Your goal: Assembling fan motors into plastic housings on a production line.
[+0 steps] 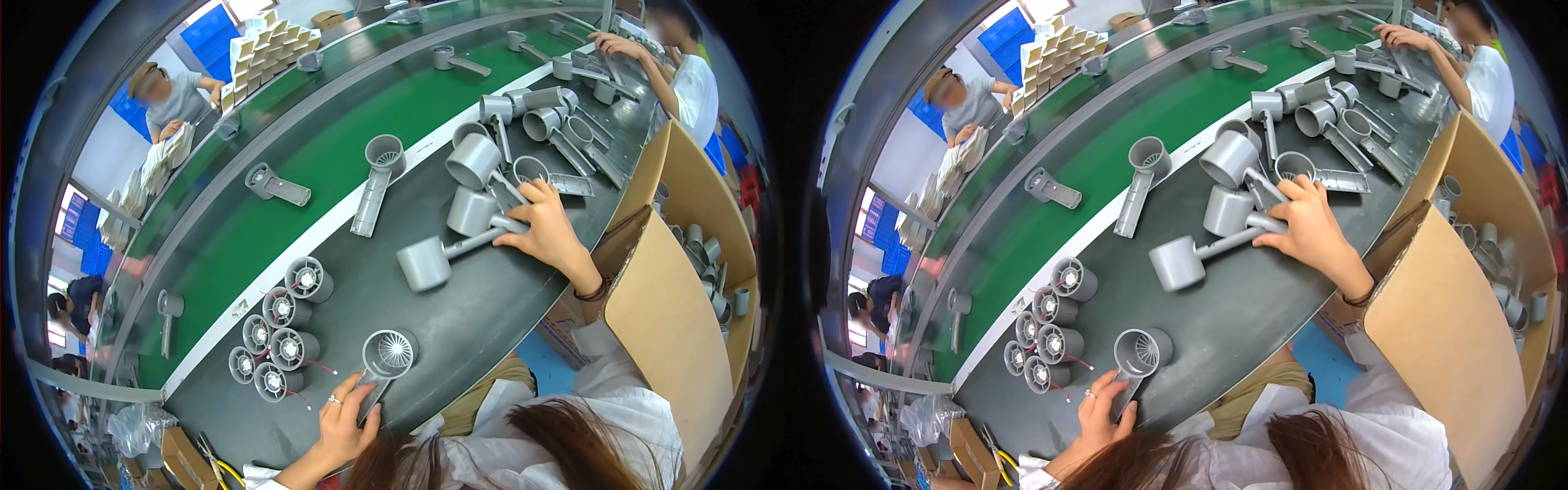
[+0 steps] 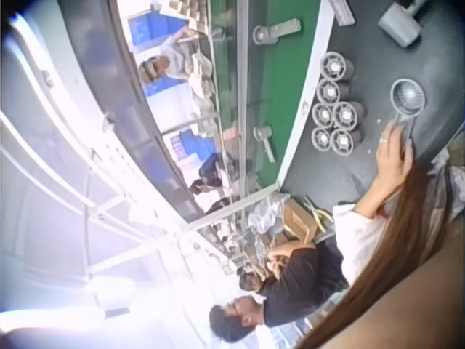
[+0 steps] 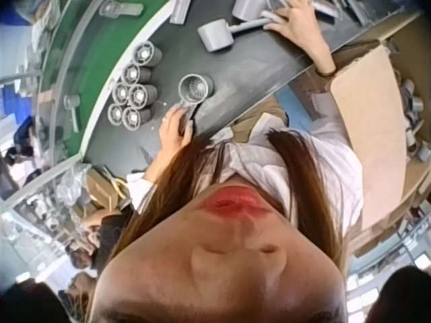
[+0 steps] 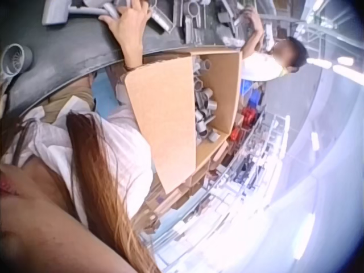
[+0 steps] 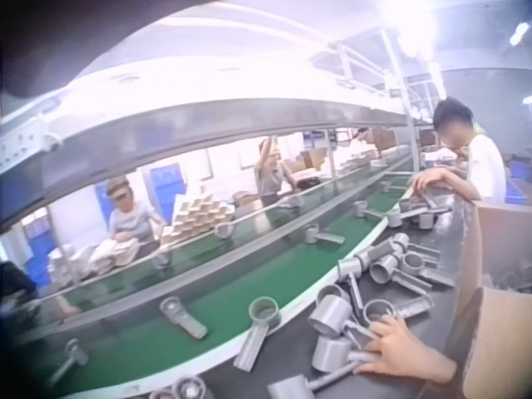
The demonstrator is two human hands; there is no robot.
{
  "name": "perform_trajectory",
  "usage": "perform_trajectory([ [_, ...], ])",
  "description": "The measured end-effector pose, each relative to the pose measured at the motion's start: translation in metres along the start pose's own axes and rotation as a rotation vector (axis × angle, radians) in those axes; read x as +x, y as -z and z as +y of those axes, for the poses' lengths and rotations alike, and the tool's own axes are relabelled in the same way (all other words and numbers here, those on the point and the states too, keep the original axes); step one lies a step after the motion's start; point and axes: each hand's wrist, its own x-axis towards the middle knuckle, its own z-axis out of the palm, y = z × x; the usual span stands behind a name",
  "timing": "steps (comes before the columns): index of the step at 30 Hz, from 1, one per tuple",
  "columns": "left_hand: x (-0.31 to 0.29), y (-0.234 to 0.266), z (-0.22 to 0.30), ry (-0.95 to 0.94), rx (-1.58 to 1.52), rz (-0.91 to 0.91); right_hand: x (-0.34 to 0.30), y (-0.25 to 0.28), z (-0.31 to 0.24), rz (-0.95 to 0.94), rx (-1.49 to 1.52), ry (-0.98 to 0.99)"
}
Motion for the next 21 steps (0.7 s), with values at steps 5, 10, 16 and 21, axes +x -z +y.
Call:
perform_trajectory([
  [5, -0.006, 0.005, -0.003, -0.029, 0.017, 0.005, -0.019, 0.001, -0.027, -0.011, 0.101, 0.143],
  [10, -0.037, 0.023, -0.005, -0.034, 0.059, 0.069, -0.023, -0.003, -0.054, -0.033, 0.113, 0.144],
  [16, -0.087, 0.042, 0.016, 0.162, 0.140, 0.205, -0.018, -0.012, -0.091, -0.076, 0.120, 0.167],
  [21, -0.101, 0.039, 0.007, 0.078, 0.110, 0.304, -0.030, -0.022, -0.140, -0.127, 0.086, 0.189],
])
